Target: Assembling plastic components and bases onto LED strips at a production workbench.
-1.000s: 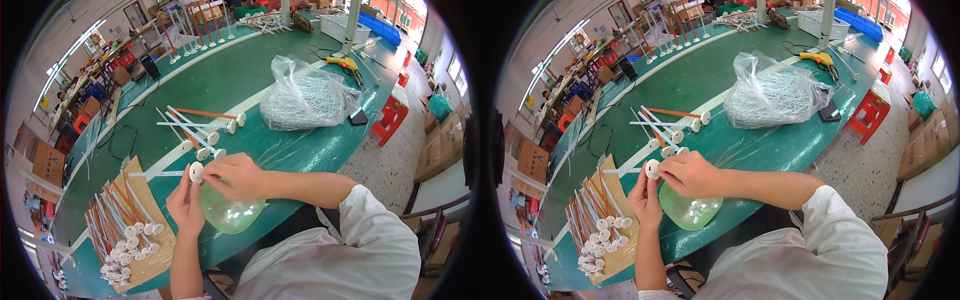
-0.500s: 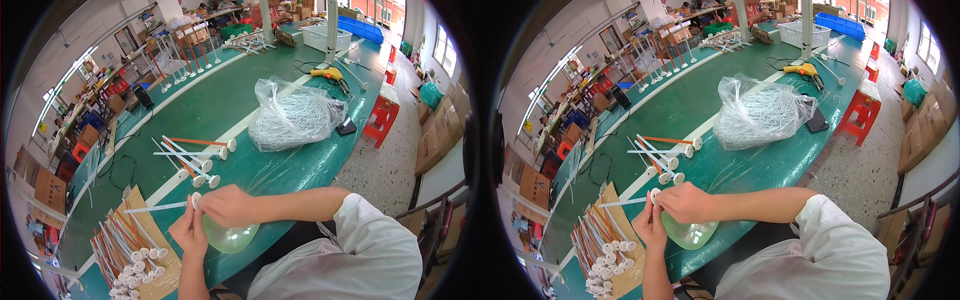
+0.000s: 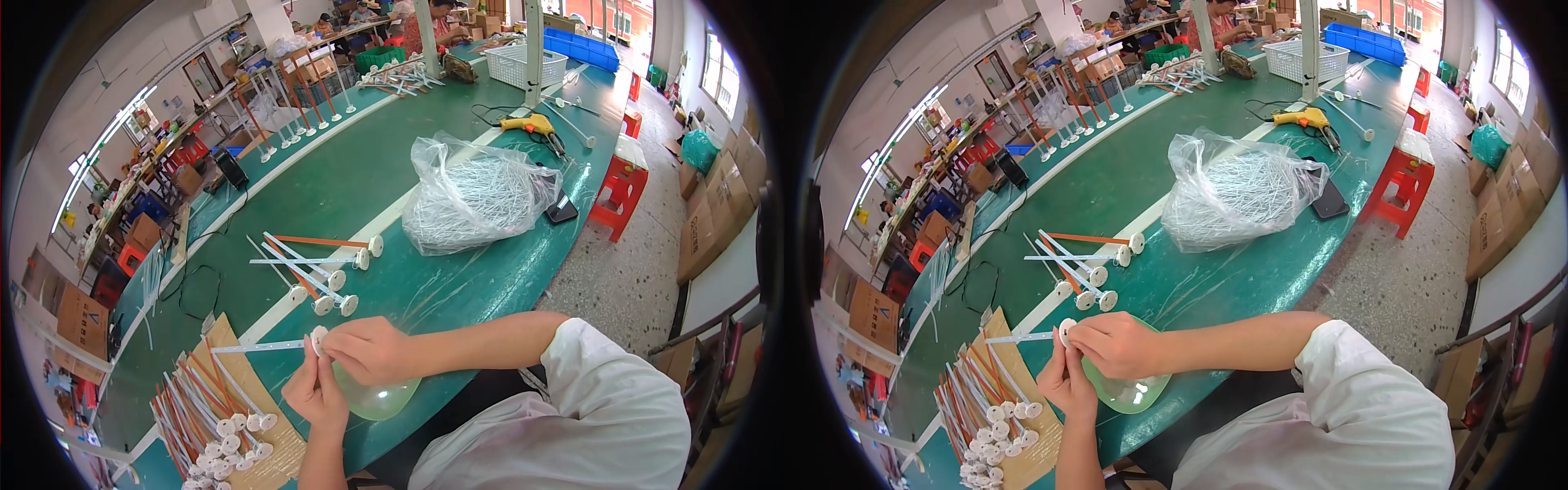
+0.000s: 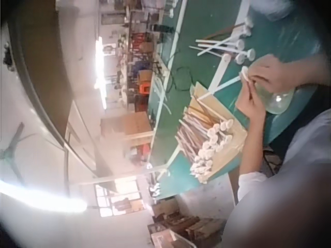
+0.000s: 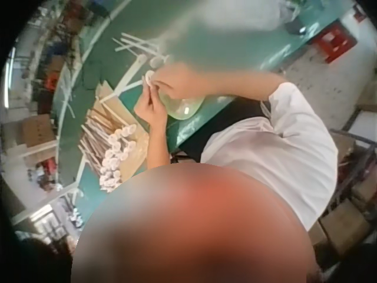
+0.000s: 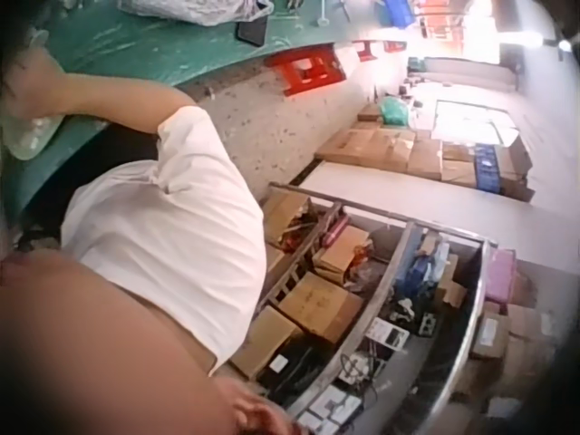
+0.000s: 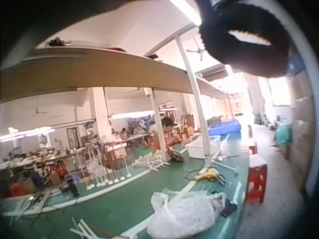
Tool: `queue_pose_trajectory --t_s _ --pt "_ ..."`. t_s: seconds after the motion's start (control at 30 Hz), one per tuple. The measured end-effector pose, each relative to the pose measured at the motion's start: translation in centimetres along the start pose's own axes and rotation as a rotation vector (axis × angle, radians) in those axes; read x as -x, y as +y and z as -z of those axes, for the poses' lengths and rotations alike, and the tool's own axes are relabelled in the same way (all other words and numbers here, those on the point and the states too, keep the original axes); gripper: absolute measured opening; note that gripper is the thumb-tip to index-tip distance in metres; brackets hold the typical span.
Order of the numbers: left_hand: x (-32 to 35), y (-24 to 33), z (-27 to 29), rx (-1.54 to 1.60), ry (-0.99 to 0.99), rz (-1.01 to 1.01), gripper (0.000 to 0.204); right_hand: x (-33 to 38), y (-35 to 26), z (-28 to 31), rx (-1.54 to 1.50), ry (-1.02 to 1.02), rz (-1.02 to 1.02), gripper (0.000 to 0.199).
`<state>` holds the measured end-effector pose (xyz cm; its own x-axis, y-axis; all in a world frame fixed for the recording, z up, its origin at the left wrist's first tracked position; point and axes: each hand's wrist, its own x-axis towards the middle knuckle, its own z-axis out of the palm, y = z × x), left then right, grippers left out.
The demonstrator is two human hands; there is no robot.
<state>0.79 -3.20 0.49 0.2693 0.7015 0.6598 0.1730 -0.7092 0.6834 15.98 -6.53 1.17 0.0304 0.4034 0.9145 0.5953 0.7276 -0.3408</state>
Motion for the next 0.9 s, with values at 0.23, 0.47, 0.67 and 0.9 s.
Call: queue_pose_trajectory --t_s 0.23,0.47,0.67,0.9 --pt "-0.4 -0.6 0.4 0.006 -0.052 -0.052 0.036 0.3 0.6 -0.2 -0.031 -0.015 -0.033 0.017" --pt "-1.5 -2.4 2.5 -0.074 0.033 0.004 0.033 -0.8 1.4 1.1 -0.116 -0.097 -0.06 0.016" --pt "-6.5 0.4 11.1 -0.415 0.007 -0.015 0.028 -0.7 4.6 2.2 -0.087 -0.044 -0.205 0.009" --pt "-7.6 0.6 30.2 -0.787 -0.364 0.339 0.022 -1.3 3.6 2.0 -0.05 -0.069 -0.09 0.006"
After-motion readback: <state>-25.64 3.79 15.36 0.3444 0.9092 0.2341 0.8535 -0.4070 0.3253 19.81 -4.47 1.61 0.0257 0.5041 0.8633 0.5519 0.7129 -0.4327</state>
